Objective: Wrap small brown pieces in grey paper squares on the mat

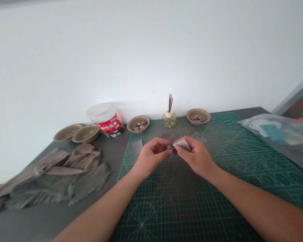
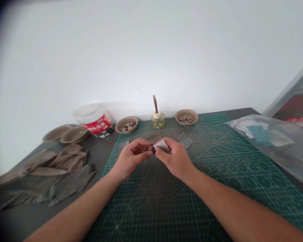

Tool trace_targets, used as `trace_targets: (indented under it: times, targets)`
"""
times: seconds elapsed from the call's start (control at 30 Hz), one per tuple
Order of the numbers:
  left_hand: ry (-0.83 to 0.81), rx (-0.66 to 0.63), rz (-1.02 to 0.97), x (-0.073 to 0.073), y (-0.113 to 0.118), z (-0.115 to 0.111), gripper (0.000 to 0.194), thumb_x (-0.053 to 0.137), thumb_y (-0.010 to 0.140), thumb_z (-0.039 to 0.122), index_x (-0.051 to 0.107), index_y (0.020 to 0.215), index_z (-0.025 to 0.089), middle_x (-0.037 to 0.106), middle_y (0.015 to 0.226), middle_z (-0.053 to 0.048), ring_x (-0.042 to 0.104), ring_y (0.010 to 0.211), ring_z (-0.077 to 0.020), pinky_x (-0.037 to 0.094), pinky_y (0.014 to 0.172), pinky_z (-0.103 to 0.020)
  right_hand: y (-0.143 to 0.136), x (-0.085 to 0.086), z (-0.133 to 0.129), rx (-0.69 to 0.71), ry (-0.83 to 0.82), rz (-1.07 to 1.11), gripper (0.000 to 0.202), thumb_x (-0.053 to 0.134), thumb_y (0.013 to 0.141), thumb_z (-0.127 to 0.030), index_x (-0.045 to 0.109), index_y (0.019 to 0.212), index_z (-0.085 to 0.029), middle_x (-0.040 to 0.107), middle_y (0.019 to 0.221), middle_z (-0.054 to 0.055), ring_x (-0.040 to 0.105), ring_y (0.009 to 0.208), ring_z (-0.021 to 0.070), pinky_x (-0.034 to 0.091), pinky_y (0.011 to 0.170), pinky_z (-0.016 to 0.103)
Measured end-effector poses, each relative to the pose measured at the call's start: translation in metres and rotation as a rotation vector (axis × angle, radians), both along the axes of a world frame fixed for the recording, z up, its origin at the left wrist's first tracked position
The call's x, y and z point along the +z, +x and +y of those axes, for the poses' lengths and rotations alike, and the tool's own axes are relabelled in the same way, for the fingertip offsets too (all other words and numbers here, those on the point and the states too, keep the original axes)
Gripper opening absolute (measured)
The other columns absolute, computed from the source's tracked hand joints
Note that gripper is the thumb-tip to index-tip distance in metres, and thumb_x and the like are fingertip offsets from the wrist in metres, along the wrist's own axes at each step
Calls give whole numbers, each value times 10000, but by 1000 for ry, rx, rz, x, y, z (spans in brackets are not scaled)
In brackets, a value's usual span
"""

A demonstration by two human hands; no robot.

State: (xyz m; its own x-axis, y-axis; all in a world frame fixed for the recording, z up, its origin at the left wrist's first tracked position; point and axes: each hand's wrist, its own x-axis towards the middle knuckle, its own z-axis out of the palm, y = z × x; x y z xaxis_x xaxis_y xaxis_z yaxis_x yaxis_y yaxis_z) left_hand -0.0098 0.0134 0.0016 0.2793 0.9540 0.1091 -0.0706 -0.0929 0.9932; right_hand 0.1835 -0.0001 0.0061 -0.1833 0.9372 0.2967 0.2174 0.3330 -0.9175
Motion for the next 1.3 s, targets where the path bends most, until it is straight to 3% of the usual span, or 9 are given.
trace_targets:
  times: [0.57, 0.83, 1.3]
  targets:
    - [20, 29, 43, 2, -2, 0, 266, 836, 714, 228, 723, 950, 182, 699, 811, -10, 637, 731, -133, 514, 700, -259, -1, 2, -2, 16, 212, -66, 138, 677, 866, -239, 751, 978, -271, 744, 987, 37, 682, 947, 235, 524, 875, 387]
    - [-15, -22, 37, 5, -3, 0, 258, 843, 705, 212, 736, 937, 179, 753, 891, -37, 691, 825, -165, 544, 807, -300, 0, 2, -2, 6, 223, -81, 152, 694, 865, -218, 761, 984, -285, 745, 976, 22, 688, 928, 217, 539, 844, 364]
    - [25, -41, 120, 6, -5, 2, 255, 834, 723, 229, 730, 943, 152, 756, 904, -52, 690, 837, -172, 535, 802, -297, 2, -1, -1, 28, 182, -71, 155, 677, 875, -198, 767, 983, -261, 758, 997, 16, 695, 944, 196, 530, 850, 327]
